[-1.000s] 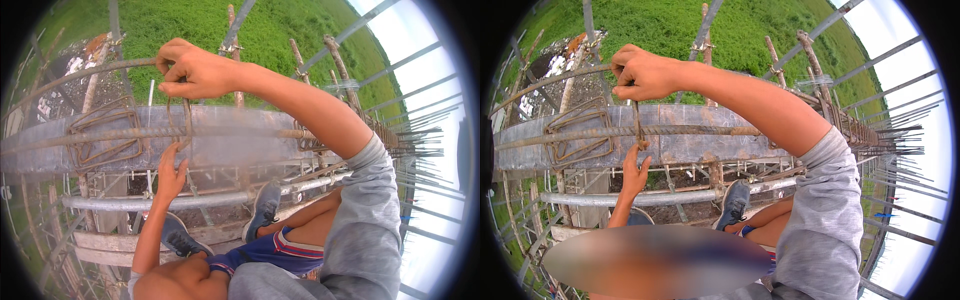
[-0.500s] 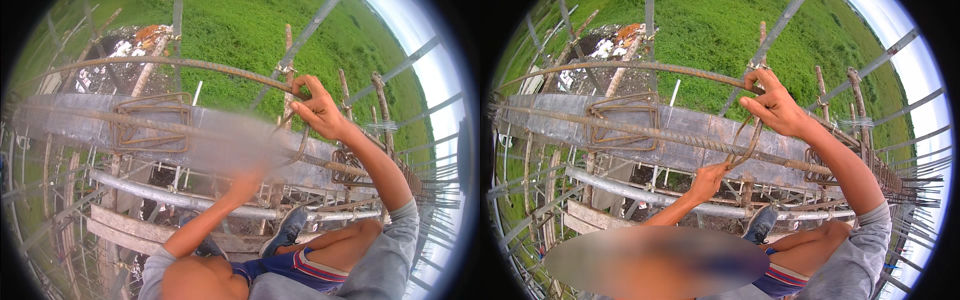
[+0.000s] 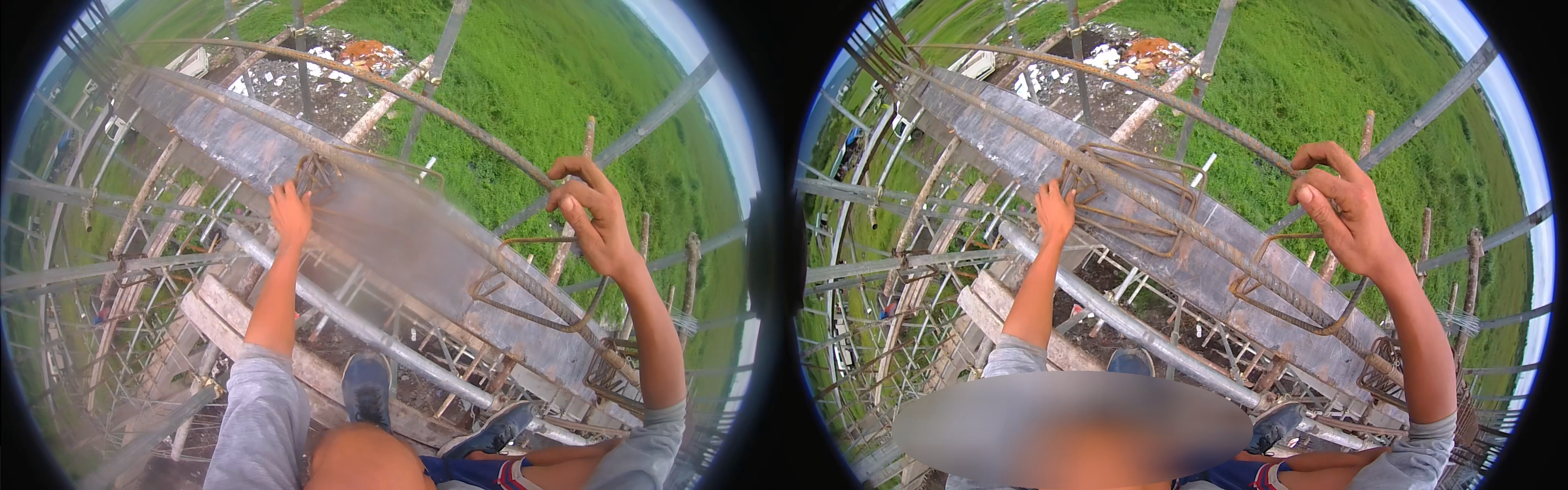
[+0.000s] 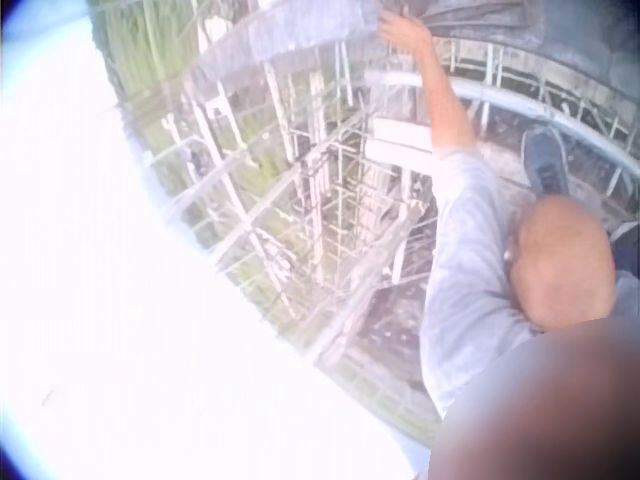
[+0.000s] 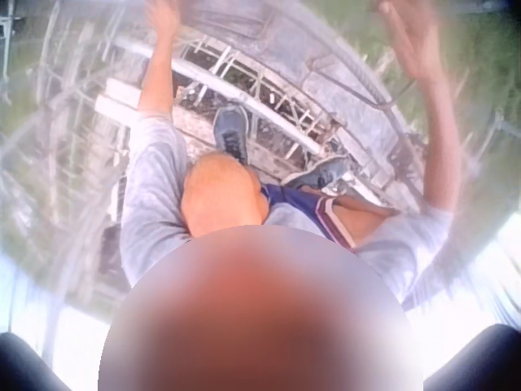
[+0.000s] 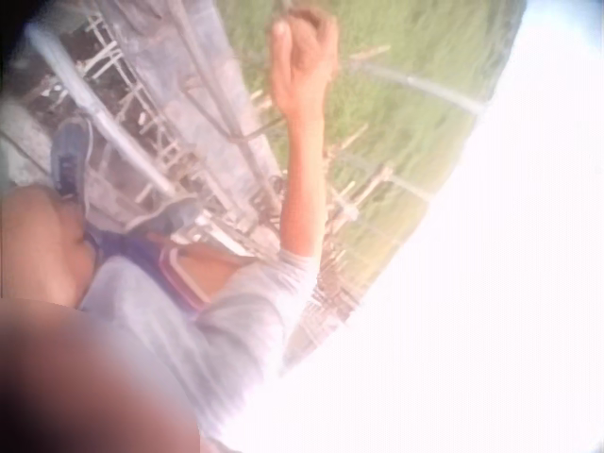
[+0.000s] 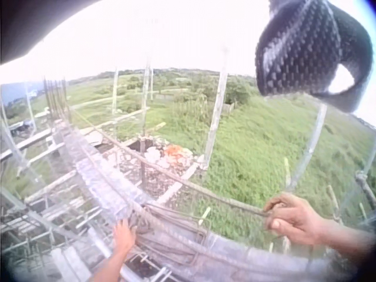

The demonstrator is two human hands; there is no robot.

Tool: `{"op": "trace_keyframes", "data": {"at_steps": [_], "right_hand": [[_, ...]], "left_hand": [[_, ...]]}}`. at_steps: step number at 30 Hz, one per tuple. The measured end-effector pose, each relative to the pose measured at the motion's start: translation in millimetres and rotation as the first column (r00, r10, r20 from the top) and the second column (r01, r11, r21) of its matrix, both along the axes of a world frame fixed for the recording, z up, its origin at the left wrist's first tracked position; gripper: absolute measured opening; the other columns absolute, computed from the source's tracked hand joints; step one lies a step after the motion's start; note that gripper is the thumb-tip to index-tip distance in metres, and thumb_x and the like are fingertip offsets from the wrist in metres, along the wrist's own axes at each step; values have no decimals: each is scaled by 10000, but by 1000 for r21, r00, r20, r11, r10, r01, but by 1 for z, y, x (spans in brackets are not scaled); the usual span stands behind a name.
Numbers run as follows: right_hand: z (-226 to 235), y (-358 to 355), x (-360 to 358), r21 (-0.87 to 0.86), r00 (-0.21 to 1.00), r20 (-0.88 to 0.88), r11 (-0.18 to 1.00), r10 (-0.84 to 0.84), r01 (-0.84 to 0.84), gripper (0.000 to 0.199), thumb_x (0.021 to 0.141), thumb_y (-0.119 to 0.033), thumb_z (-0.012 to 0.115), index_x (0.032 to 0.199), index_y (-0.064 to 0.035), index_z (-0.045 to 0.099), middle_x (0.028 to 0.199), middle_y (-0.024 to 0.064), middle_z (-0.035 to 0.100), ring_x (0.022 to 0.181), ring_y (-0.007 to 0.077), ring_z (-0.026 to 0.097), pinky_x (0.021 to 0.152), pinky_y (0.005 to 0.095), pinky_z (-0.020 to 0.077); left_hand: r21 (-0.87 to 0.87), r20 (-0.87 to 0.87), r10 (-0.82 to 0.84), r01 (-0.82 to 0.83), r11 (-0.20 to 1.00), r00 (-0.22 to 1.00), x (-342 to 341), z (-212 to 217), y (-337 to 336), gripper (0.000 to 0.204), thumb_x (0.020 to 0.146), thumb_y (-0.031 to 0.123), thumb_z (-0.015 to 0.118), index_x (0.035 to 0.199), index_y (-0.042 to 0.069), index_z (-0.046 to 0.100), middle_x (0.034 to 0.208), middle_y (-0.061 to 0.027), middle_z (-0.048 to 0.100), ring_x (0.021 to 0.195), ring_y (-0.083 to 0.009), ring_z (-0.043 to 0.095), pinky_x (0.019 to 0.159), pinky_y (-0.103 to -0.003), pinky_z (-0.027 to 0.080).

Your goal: The person assembles a rebar cage on a construction scaffold by bending and tying steel reinforcement bars into a rectangular frame. They repeatedly pick up rebar pieces, bend them into shape, and secure them to the existing structure using wire ties.

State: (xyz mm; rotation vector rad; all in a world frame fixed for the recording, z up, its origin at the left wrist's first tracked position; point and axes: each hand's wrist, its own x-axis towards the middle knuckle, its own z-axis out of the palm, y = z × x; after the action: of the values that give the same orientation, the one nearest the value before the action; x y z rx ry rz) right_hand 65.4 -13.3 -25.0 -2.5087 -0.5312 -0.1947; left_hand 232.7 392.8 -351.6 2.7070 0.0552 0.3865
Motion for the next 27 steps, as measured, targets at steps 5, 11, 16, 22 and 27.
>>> {"op": "trace_keyframes", "data": {"at_steps": [5,11,16,22,27], "right_hand": [[-12,40,33,-69,993,91,995,77,-71,270,1023,-269,586,950,-19,660,1152,136,573,1037,270,593,905,398,472],[-16,66,74,207,999,12,978,-43,40,285,1029,-285,588,1007,-16,679,1021,110,615,957,229,605,852,370,483],[-10,78,77,156,985,-116,977,-128,145,286,1018,-280,609,1068,-8,684,982,103,649,888,200,614,791,350,502],[-2,102,67,-49,994,70,995,87,-84,351,957,-279,662,1145,17,676,1072,171,686,889,264,672,758,371,541],[19,66,20,-573,882,-170,772,-439,274,437,971,-351,638,786,41,690,739,210,679,678,363,674,667,445,545]], "left_hand": [[-222,-16,-127,121,967,992,29,-4,18,331,953,210,682,1166,-35,612,853,-95,563,793,-260,585,708,-401,478],[-973,-225,-179,-232,-21,958,10,39,-2,295,1004,255,646,1064,-32,675,556,77,321,454,-77,312,456,-276,263],[-972,-174,-285,-210,-102,943,-19,100,-8,322,997,258,650,1066,-56,676,567,87,283,455,-60,249,452,-271,207],[-978,-138,-384,-187,-94,913,-71,150,9,332,1005,240,627,1043,-88,660,557,85,266,440,-49,230,434,-269,185],[-984,-169,-496,-178,30,852,-111,180,23,365,990,248,644,1052,-111,649,541,86,266,425,-40,227,425,-250,180]]}}
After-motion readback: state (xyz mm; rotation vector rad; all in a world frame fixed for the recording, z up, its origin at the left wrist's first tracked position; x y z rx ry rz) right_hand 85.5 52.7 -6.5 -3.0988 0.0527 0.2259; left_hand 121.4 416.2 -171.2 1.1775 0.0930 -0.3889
